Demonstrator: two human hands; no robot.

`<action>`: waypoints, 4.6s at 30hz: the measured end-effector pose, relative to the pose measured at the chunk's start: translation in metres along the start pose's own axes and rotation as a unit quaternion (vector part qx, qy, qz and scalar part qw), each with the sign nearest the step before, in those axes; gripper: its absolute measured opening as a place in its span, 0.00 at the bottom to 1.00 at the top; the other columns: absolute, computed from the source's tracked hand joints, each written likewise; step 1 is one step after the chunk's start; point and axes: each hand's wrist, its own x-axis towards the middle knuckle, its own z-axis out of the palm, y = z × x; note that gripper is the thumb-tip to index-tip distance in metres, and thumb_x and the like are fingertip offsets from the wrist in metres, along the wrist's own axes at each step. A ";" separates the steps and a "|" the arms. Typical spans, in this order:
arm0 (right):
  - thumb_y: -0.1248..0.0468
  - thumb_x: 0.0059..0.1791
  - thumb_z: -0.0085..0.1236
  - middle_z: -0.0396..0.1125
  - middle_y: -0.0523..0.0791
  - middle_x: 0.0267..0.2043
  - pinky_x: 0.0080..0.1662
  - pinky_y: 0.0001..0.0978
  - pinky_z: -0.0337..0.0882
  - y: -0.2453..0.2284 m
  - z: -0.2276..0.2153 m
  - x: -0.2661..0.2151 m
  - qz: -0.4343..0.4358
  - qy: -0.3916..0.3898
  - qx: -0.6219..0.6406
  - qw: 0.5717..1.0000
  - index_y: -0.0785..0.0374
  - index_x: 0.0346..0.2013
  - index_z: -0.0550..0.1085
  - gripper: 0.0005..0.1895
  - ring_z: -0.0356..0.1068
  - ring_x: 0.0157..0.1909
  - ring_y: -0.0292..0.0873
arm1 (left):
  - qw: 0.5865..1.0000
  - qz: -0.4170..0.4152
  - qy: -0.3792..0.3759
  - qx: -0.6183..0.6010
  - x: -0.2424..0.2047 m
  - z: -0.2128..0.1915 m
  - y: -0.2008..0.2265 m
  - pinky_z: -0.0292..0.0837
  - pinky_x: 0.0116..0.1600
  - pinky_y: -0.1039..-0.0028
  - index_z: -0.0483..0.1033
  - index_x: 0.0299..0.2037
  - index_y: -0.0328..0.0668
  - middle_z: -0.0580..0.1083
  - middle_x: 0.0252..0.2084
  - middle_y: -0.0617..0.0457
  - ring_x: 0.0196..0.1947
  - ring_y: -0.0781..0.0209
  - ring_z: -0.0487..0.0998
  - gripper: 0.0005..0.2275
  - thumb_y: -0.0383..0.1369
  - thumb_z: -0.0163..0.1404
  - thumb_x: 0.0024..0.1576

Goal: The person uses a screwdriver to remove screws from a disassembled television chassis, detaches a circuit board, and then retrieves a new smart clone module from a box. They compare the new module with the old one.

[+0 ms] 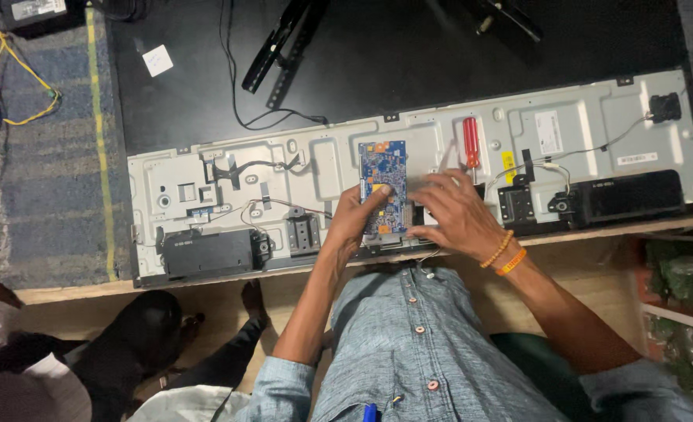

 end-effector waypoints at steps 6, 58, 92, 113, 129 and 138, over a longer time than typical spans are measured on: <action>0.46 0.40 0.69 0.71 0.50 0.45 0.62 0.51 0.62 0.008 0.010 -0.001 -0.032 -0.025 0.074 0.996 0.66 0.45 0.75 0.30 0.67 0.55 0.50 | 0.999 0.009 0.043 0.001 -0.010 0.005 0.003 0.78 0.38 0.75 0.79 0.44 0.31 0.79 0.36 0.51 0.33 0.68 0.78 0.13 0.37 0.59 0.60; 0.71 0.52 0.57 0.72 0.42 0.38 0.38 0.24 0.73 0.013 0.037 -0.012 0.388 0.084 0.606 0.689 0.69 0.63 0.71 0.24 0.70 0.36 0.32 | 0.988 0.099 0.086 -0.083 -0.022 0.009 0.034 0.76 0.43 0.73 0.75 0.53 0.32 0.78 0.44 0.48 0.38 0.62 0.80 0.16 0.38 0.48 0.64; 0.64 0.58 0.51 0.75 0.51 0.48 0.56 0.35 0.75 -0.006 -0.022 -0.021 0.372 0.182 0.763 0.496 0.74 0.54 0.74 0.15 0.76 0.50 0.41 | 0.991 0.084 0.077 -0.074 -0.091 0.004 0.037 0.76 0.42 0.70 0.76 0.44 0.33 0.79 0.38 0.47 0.36 0.59 0.82 0.05 0.25 0.55 0.60; 0.62 0.57 0.54 0.76 0.49 0.45 0.49 0.30 0.77 -0.004 -0.020 -0.030 0.388 0.195 0.742 0.511 0.72 0.53 0.75 0.16 0.76 0.44 0.37 | 0.994 0.078 0.061 -0.042 -0.098 0.011 0.045 0.75 0.45 0.70 0.77 0.44 0.31 0.80 0.36 0.47 0.37 0.61 0.80 0.05 0.26 0.55 0.61; 0.62 0.58 0.54 0.75 0.49 0.43 0.40 0.25 0.78 0.000 -0.017 -0.030 0.383 0.192 0.759 0.490 0.73 0.54 0.74 0.16 0.77 0.39 0.35 | 0.994 0.058 0.061 -0.066 -0.098 0.016 0.051 0.75 0.43 0.74 0.77 0.43 0.31 0.78 0.30 0.49 0.32 0.63 0.80 0.04 0.25 0.54 0.61; 0.63 0.59 0.53 0.75 0.47 0.46 0.52 0.30 0.76 0.004 -0.006 -0.025 0.393 0.210 0.746 0.494 0.72 0.54 0.74 0.14 0.75 0.47 0.37 | 0.992 0.068 0.073 -0.073 -0.091 0.013 0.043 0.76 0.46 0.72 0.76 0.42 0.32 0.77 0.30 0.51 0.33 0.64 0.80 0.03 0.24 0.55 0.61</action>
